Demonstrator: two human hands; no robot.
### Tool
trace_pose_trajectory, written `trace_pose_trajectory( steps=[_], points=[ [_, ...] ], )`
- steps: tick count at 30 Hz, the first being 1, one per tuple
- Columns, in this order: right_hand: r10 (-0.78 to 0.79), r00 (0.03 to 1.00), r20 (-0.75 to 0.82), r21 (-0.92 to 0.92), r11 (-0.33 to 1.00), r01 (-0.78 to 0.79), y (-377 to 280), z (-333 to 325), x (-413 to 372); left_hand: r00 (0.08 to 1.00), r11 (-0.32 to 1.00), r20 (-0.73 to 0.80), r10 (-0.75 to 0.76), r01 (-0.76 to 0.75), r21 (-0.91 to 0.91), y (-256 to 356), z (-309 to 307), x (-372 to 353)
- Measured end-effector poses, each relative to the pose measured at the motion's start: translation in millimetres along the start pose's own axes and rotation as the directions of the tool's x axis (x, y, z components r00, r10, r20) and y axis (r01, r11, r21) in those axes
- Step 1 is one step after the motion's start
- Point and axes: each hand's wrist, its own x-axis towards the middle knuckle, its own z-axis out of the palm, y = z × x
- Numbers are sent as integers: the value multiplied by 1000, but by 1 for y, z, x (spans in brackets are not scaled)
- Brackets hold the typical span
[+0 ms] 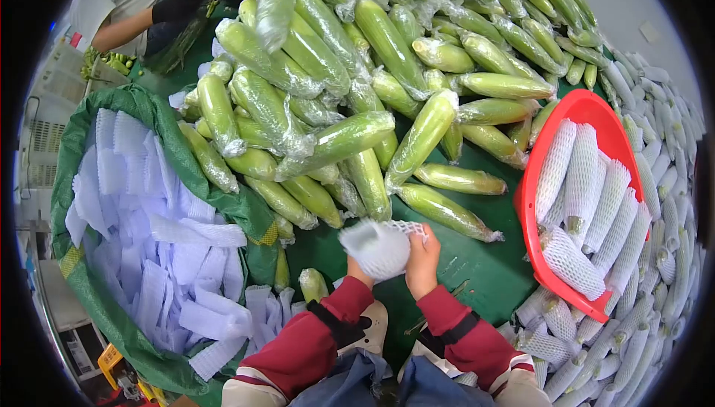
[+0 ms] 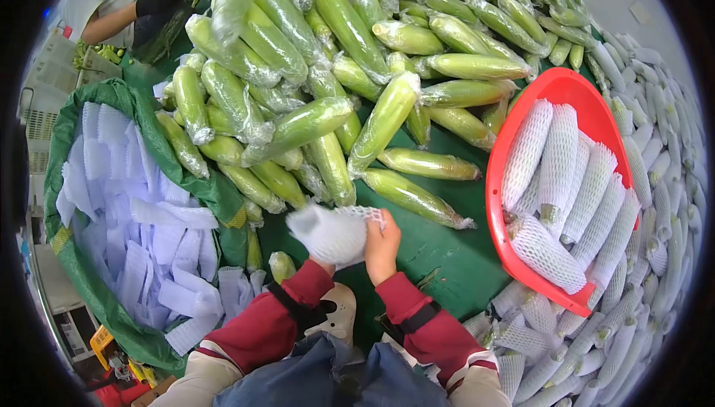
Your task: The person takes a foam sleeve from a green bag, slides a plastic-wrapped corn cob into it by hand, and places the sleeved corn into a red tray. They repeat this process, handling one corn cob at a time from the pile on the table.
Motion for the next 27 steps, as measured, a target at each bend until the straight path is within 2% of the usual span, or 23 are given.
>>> trace_pose_trajectory(
  steps=[1, 2, 4, 5, 9, 11, 14, 15, 18, 19, 22, 23, 24, 25, 26, 27],
  points=[
    [-27, 999, 22, -110, 993, 29, -20, 6, -2, 979, 812, 42, 200, -190, 551, -2, 31, -18],
    [-56, 997, 48, -218, 974, 65, -38, 10, -1, 990, 820, -6, 140, -113, 561, 3, 55, -28],
    [-52, 993, 107, -282, 956, 81, -59, 12, -2, 996, 821, -88, 25, 30, 570, 16, 91, -40],
    [-54, 989, 139, -316, 944, 96, -69, 12, -3, 997, 834, -78, 5, 39, 550, 20, 96, -42],
    [-73, 968, 241, -430, 886, 173, -102, 14, -25, 998, 885, -44, 45, -20, 465, 21, 89, -55],
    [-62, 965, 255, -394, 905, 163, -104, 12, -35, 997, 917, -58, 58, -30, 398, 18, 81, -58],
    [-129, 953, 273, -366, 902, 227, -121, 11, -53, 991, 891, 124, 53, -103, 443, 10, 64, -61],
    [-160, 948, 274, -364, 895, 256, -125, 9, -60, 961, 951, 270, -54, -33, 309, 14, 91, -82],
    [-176, 944, 280, -354, 895, 272, -126, -4, -81, 948, 933, 137, -286, 242, 266, 10, 99, -109],
    [-197, 923, 330, -415, 848, 329, -122, -13, -86, 943, 937, 152, -296, 255, 241, 6, 92, -115],
    [-254, 914, 317, -446, 811, 380, -100, -37, -100, 928, 930, 247, -279, 197, 309, 0, 88, -128],
    [-240, 915, 324, -476, 794, 377, -89, -48, -101, 969, 901, 151, -193, 115, 418, -5, 76, -129],
    [-55, 978, 202, -292, 950, 113, -94, -45, -106, 977, 762, 80, -197, 101, 640, 2, 77, -128],
    [151, 982, 115, -61, 988, -145, -105, -40, -111, 981, 571, 24, -190, 91, 816, 16, 80, -121],
    [412, 834, 368, 194, 843, -502, -108, -55, -105, 976, 374, 156, -151, -90, 923, 18, 91, -115],
    [609, 558, 564, 256, 513, -819, -111, -70, -98, 952, 149, 285, -109, -268, 952, 20, 101, -108]
  ],
)
